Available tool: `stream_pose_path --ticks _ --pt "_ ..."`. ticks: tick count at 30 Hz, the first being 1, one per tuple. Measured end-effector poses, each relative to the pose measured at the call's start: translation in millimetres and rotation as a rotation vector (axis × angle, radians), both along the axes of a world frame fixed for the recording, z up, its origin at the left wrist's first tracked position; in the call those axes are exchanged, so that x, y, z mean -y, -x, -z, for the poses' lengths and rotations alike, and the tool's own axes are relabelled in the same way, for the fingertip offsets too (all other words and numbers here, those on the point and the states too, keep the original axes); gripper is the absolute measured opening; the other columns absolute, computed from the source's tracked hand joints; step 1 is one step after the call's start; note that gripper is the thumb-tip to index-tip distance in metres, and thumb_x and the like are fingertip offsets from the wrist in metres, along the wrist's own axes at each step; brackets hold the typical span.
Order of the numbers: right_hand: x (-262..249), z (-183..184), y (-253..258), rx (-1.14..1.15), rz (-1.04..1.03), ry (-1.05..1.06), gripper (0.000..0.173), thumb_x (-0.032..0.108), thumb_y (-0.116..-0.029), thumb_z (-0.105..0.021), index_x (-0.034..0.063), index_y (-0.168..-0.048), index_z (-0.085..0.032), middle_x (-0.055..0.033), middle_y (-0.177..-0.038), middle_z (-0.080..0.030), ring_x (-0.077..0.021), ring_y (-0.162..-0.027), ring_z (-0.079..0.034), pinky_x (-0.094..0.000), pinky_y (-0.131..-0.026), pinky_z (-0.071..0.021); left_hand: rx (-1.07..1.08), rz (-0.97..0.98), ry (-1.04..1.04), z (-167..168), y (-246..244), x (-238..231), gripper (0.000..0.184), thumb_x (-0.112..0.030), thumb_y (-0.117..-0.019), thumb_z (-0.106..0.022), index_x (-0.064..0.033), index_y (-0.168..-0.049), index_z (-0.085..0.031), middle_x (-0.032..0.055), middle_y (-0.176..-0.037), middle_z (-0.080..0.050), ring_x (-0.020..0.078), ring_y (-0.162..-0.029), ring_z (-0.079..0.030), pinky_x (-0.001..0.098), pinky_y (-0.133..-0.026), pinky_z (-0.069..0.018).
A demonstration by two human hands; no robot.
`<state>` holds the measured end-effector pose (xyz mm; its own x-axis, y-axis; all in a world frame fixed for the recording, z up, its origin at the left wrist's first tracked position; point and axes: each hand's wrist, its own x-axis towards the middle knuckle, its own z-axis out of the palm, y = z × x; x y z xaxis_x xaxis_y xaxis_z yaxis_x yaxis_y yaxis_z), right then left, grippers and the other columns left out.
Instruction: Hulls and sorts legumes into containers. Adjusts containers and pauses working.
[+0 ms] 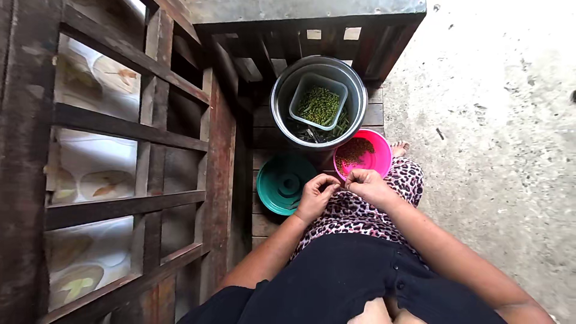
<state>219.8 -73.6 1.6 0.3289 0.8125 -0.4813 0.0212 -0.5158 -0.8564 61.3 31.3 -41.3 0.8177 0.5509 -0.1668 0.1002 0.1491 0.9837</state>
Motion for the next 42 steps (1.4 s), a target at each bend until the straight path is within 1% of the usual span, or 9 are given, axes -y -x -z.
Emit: stream_pose_path --ticks 3,7,15,21,26,30,33,37,42 --pt "-1.0 3.8 5.6 -0.179 0.081 0.007 0.018 -0.002 -0.0913 -0.059 0.0078 -0.076 -0.059 0.0038 -0.061 -0.051 -0.0023 -0.051 -0.043 -0.0186 -0.05 -0.0345 -0.01 0.001 0.086 0.5 3.0 -1.8 0.007 0.002 -0.0967 -0.062 0.003 -0.101 -0.069 0.0055 -0.095 -0.07 0.0075 -0.079 -0.066 0.0249 -0.075 -0.0586" --pt "4.0 3.8 6.8 -0.266 0.19 0.019 0.02 -0.004 -0.0934 -0.057 0.0069 -0.076 -0.059 0.0035 -0.059 -0.051 -0.0024 -0.05 -0.044 -0.0174 -0.05 -0.0367 0.06 0.08 -0.066 7.2 1.8 -1.4 0.018 0.003 -0.0921 -0.065 0.0058 -0.109 -0.07 0.0138 -0.118 -0.067 0.0143 -0.102 -0.068 0.0303 -0.09 -0.0589" --pt "8.2 7.5 8.4 -0.211 0.189 -0.035 0.018 -0.004 -0.0899 -0.057 0.009 -0.077 -0.06 0.0049 -0.061 -0.054 -0.001 -0.051 -0.045 -0.0171 -0.049 -0.0356 0.124 0.013 -0.023 9.8 -3.9 6.2 0.008 0.004 -0.0915 -0.069 0.0034 -0.096 -0.074 0.008 -0.1 -0.072 0.0102 -0.093 -0.069 0.0279 -0.087 -0.0589" --pt "4.1 9.3 1.2 0.271 -0.096 0.201 0.011 0.004 -0.0938 -0.059 0.0037 -0.085 -0.065 -0.005 -0.073 -0.059 -0.014 -0.066 -0.055 -0.0364 -0.064 -0.0456 0.053 -0.349 0.567 -4.2 -6.1 -2.3 0.017 0.005 -0.0979 -0.057 -0.0037 -0.096 -0.072 0.0045 -0.096 -0.072 0.0101 -0.077 -0.066 0.0268 -0.073 -0.0573" --pt "-31.4 4.9 -12.3 0.405 -0.068 0.042 0.015 0.006 -0.0971 -0.055 -0.0007 -0.096 -0.068 -0.0145 -0.088 -0.066 -0.0258 -0.082 -0.064 -0.0481 -0.075 -0.0522 -0.045 -0.328 0.491 4.4 3.3 -6.2 0.014 0.008 -0.0937 -0.064 0.0011 -0.102 -0.073 0.0049 -0.093 -0.073 0.0079 -0.073 -0.064 0.0237 -0.07 -0.0562" --pt "-82.5 -2.5 -19.5 0.53 -0.054 -0.097 0.022 0.011 -0.101 -0.055 -0.0021 -0.104 -0.072 -0.0186 -0.101 -0.071 -0.0287 -0.097 -0.069 -0.047 -0.09 -0.053 -0.087 -0.332 0.532 5.0 2.1 4.7 0.015 0.007 -0.0925 -0.066 0.0038 -0.107 -0.069 0.0057 -0.089 -0.07 0.0111 -0.078 -0.066 0.0285 -0.077 -0.0585" --pt "-87.2 -5.5 -20.9 0.553 -0.059 -0.135 0.025 0.011 -0.1027 -0.054 -0.0026 -0.112 -0.073 -0.0202 -0.111 -0.072 -0.029 -0.104 -0.069 -0.0444 -0.097 -0.0524 -0.094 -0.37 0.579 0.3 -4.1 7.4 0.012 0.007 -0.0927 -0.066 0.004 -0.104 -0.069 0.0058 -0.082 -0.069 0.009 -0.067 -0.063 0.0237 -0.064 -0.0555" --pt "-43.7 0.7 -18.6 0.371 -0.001 -0.111 0.018 0.007 -0.1006 -0.056 0.0014 -0.106 -0.073 -0.0103 -0.095 -0.072 -0.0148 -0.08 -0.067 -0.0347 -0.077 -0.0562 -0.099 -0.33 0.647 -5.0 -12.7 6.4 0.009 0.006 -0.0941 -0.065 0.0033 -0.102 -0.069 0.0072 -0.083 -0.069 0.0087 -0.064 -0.062 0.0217 -0.06 -0.054" --pt "-13.1 13.4 -18.7 0.114 0.234 -0.013 0.016 0.005 -0.1022 -0.055 0.0001 -0.104 -0.07 -0.0037 -0.082 -0.068 -0.0042 -0.059 -0.054 -0.0212 -0.056 -0.0466 -0.128 -0.216 0.694 -4.9 -30.4 11.5 0.011 0.006 -0.0964 -0.062 0.0041 -0.106 -0.065 0.009 -0.084 -0.069 0.0107 -0.065 -0.065 0.0226 -0.06 -0.0555"
